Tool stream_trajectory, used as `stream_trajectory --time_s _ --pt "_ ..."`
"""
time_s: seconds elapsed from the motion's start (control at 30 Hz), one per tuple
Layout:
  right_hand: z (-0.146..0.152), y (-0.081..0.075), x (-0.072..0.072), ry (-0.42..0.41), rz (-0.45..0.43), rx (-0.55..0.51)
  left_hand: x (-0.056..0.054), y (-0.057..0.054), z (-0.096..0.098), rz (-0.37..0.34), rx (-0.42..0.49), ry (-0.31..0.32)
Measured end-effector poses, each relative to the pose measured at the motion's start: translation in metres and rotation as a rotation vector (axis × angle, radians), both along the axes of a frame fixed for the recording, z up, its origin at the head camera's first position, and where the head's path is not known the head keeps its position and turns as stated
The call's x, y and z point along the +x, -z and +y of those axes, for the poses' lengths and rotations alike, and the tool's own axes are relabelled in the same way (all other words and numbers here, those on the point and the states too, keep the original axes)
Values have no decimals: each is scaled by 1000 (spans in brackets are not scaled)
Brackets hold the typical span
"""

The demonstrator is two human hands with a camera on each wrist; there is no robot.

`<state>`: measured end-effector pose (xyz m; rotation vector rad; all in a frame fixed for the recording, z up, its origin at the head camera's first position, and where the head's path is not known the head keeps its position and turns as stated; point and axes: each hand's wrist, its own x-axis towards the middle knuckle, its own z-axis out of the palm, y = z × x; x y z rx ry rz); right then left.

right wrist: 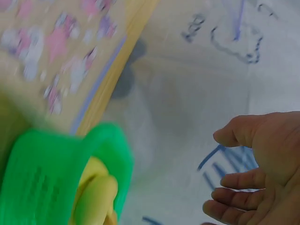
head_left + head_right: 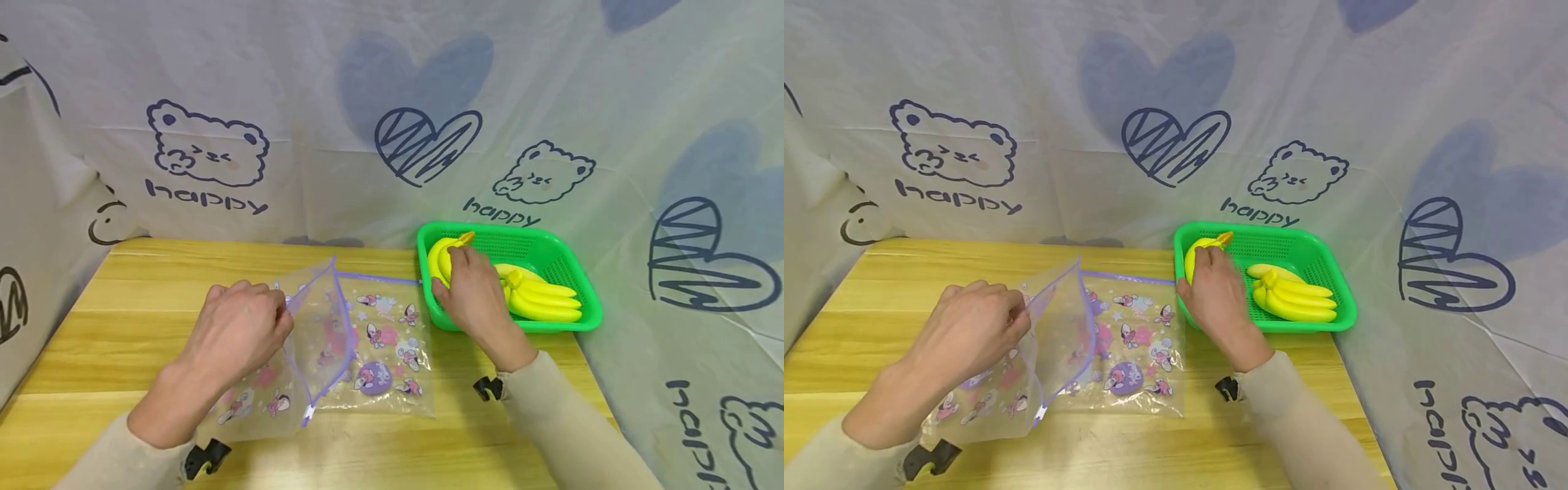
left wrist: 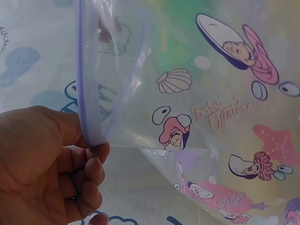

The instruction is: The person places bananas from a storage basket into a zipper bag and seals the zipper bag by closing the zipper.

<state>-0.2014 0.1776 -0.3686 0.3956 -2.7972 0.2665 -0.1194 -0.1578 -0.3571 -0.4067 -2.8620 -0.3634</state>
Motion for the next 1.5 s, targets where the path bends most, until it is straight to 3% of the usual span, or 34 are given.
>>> stream_trajectory --time_s 0.2,0.47,0.7,0.87,1.13,1.5 --pt "16 10 -25 44 -4 83 0 1 -2 -24 40 -22" --pt "17 36 -55 178 -227 143 2 5 -3 -62 63 -37" --pt "13 57 -69 213 -361 233 1 7 0 -78 70 -37" --pt "11 67 -76 219 -371 308 0 7 1 -88 76 -41" --pt "16 71 -81 231 -386 308 0 10 2 -83 82 -38" --pt "46 73 -72 223 -407 329 -1 10 -1 -80 83 -42"
